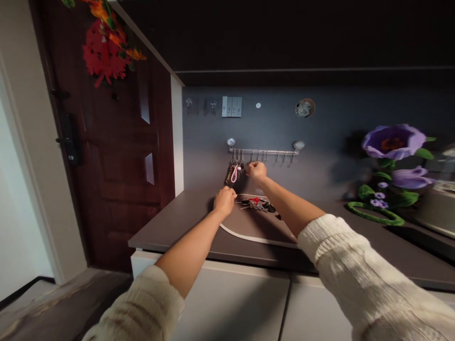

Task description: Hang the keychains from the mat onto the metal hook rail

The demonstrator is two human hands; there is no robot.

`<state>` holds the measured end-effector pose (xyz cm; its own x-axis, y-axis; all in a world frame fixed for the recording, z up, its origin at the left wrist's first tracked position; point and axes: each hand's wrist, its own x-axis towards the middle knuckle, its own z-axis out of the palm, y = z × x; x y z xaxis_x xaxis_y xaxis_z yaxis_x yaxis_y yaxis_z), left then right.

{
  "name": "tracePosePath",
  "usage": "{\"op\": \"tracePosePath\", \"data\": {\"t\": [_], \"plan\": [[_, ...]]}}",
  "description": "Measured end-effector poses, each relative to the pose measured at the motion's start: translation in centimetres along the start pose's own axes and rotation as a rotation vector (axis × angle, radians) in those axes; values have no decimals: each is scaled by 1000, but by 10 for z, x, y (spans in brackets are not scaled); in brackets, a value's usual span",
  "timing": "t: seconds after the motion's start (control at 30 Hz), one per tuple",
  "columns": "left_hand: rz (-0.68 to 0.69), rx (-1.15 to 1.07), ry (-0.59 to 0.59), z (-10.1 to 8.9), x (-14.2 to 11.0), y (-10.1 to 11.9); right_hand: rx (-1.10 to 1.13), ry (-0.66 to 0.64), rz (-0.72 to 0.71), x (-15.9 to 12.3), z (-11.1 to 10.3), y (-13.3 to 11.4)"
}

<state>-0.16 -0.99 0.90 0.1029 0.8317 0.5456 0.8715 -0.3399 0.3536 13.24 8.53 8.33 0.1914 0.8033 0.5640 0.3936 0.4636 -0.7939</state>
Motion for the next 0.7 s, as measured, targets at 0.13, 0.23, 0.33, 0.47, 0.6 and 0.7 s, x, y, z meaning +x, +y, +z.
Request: {"op": "tracePosePath", "data": {"t": [0.13,0.23,0.33,0.47,0.6,0.7], "plan": [[16,6,3,1,0,-1,55,51,130,-22,-9,-9],[40,1,6,3,1,-4,113,-26,156,-42,-17,-12],[70,-9,-7,6,2,-6,150,-92,195,-62,-25,-8],[97,-16,-16,7,2,-7,19,-137,171,-82,-34,7],[122,-8,-31,9,2,-7,-179,-155,113,-95,-43,22],[132,-2,-44,9,2,-8,-356,-211,35,-103,-50,23]]}}
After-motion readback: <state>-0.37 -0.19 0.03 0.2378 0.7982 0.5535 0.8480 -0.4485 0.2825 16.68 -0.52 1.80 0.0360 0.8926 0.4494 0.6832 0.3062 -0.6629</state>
